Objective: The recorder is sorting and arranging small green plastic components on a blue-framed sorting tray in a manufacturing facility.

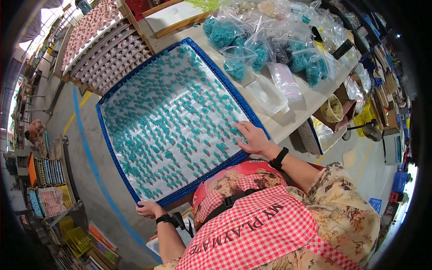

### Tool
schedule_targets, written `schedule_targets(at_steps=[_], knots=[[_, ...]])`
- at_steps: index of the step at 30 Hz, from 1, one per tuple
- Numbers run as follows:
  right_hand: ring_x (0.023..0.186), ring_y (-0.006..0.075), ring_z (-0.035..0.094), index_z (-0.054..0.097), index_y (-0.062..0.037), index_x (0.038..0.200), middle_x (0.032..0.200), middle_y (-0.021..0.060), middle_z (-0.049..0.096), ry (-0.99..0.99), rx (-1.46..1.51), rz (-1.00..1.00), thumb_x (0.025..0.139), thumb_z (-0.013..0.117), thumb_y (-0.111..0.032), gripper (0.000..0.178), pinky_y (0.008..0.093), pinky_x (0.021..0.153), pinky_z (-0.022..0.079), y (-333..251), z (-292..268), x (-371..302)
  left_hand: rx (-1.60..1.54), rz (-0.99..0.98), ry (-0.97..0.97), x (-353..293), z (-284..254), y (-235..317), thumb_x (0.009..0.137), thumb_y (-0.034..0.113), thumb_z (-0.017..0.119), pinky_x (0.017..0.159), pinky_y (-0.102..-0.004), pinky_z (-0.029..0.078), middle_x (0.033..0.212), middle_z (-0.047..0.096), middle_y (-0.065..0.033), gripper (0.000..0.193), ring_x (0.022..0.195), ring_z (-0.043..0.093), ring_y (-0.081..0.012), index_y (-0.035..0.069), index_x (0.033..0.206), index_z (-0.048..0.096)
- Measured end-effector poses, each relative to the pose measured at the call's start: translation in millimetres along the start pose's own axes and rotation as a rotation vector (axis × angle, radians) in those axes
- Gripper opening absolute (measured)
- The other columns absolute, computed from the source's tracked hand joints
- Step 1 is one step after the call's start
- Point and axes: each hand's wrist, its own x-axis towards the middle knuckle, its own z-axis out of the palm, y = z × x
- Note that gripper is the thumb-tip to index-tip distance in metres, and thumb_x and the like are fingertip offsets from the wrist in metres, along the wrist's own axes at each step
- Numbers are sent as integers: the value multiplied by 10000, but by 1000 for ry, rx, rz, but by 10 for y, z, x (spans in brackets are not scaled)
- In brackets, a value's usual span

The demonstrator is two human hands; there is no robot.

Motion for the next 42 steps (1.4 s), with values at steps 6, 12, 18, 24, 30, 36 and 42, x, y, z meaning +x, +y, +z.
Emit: schedule_targets(at_steps=[6, 12, 18, 24, 30, 36, 42], knots=[[887, 293, 590, 528, -30, 1095, 1004, 129, 544, -1, -132, -25, 750, 692, -217, 425, 352, 666, 512, -27, 72, 52, -13, -28, -55, -3, -8, 13, 963, 446, 353, 986, -494, 371, 1336, 468, -146, 486, 1200, 452, -350, 100, 1269, 506], [877, 282, 591, 530, -46, 1083, 964, 103, 551, 18, -112, -59, 749, 699, -218, 412, 351, 650, 510, 76, 119, 63, -5, -17, 41, 17, 65, -30, 944, 425, 399, 939, -489, 398, 1221, 542, -120, 411, 1134, 500, -335, 140, 1196, 556], [817, 249, 581, 543, -81, 1049, 910, 91, 533, -73, -160, -240, 798, 653, -216, 305, 343, 579, 497, -3, 134, 263, -12, 18, 55, 35, 69, -50, 939, 418, 409, 935, -492, 399, 1208, 552, -130, 405, 1120, 510, -338, 136, 1185, 564], [769, 228, 556, 543, -102, 1000, 888, 74, 508, -118, -200, -328, 811, 626, -193, 225, 332, 521, 483, 138, 249, 262, -1, 7, 55, 10, 33, -10, 938, 418, 416, 941, -483, 399, 1215, 551, -135, 407, 1115, 509, -346, 131, 1179, 574], [766, 208, 559, 543, -113, 941, 878, 54, 505, -118, -233, -426, 745, 661, -186, 240, 310, 502, 478, 182, 165, 270, -6, -1, 75, 6, 51, -16, 937, 418, 429, 945, -482, 394, 1217, 552, -132, 406, 1112, 507, -350, 128, 1182, 576], [761, 184, 558, 550, -129, 928, 847, 32, 519, -149, -293, -515, 784, 667, -217, 205, 286, 470, 463, 238, 80, 223, -10, 3, 66, 16, 68, -22, 934, 412, 437, 939, -485, 397, 1210, 561, -130, 399, 1112, 510, -346, 128, 1175, 581], [701, 183, 558, 551, -114, 892, 775, 26, 490, -142, -209, -507, 810, 662, -221, 175, 295, 466, 465, 279, 100, 197, -33, 14, 89, 26, 85, -47, 930, 411, 436, 926, -487, 405, 1205, 565, -125, 396, 1107, 520, -345, 137, 1175, 582]])
